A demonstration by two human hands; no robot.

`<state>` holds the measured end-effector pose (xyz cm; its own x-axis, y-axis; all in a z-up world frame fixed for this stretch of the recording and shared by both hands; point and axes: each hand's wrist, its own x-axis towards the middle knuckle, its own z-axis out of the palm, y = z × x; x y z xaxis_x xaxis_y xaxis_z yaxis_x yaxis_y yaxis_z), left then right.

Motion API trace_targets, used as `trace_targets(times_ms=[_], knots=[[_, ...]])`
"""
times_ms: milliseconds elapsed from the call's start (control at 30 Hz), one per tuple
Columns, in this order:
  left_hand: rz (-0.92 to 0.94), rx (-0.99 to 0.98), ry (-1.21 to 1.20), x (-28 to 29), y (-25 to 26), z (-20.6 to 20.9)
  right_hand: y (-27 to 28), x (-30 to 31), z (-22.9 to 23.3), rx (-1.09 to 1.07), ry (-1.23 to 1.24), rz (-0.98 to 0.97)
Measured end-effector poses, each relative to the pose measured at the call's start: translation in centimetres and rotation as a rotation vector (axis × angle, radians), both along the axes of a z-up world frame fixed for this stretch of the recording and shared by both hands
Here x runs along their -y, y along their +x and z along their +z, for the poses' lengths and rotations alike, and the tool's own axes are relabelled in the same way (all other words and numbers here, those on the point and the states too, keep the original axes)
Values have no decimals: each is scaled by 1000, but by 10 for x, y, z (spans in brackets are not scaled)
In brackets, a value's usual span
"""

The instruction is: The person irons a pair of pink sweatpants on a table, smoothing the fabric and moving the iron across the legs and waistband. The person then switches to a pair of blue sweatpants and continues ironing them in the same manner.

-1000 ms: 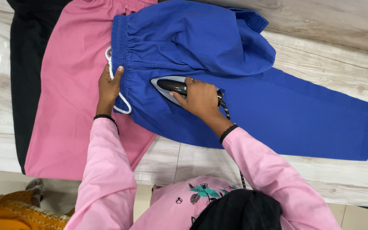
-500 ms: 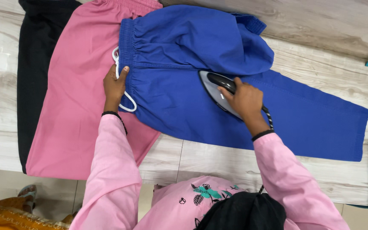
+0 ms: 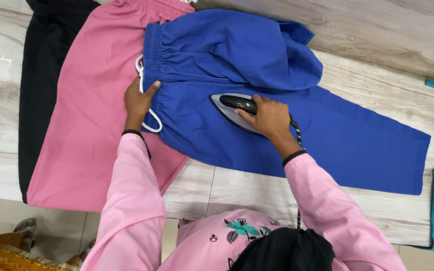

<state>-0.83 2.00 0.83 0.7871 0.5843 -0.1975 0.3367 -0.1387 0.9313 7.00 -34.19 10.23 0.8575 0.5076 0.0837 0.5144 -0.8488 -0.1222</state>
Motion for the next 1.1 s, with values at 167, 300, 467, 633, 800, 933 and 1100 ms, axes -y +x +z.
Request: trace_targets(times_ms=[167, 300, 467, 633, 800, 933, 1100], knots=[[4, -17, 6, -4, 3, -8, 27, 17, 1, 62, -27, -61], [8, -34, 7, -2, 2, -6, 49, 72, 7, 19, -98, -178], [10, -16, 12, 0, 1, -2, 70, 120, 11, 47, -53, -450], [-16, 23, -25, -3, 3, -6, 55, 115, 19, -38, -46, -505], [-102, 3, -117, -6, -4, -1, -19, 85, 25, -210, -60, -331], [-232, -260, 242, 1, -21, 27, -76, 66, 15, -78, -12, -65], [-242, -340, 418, 8, -64, 27, -129, 82, 0, -44, -25, -24]])
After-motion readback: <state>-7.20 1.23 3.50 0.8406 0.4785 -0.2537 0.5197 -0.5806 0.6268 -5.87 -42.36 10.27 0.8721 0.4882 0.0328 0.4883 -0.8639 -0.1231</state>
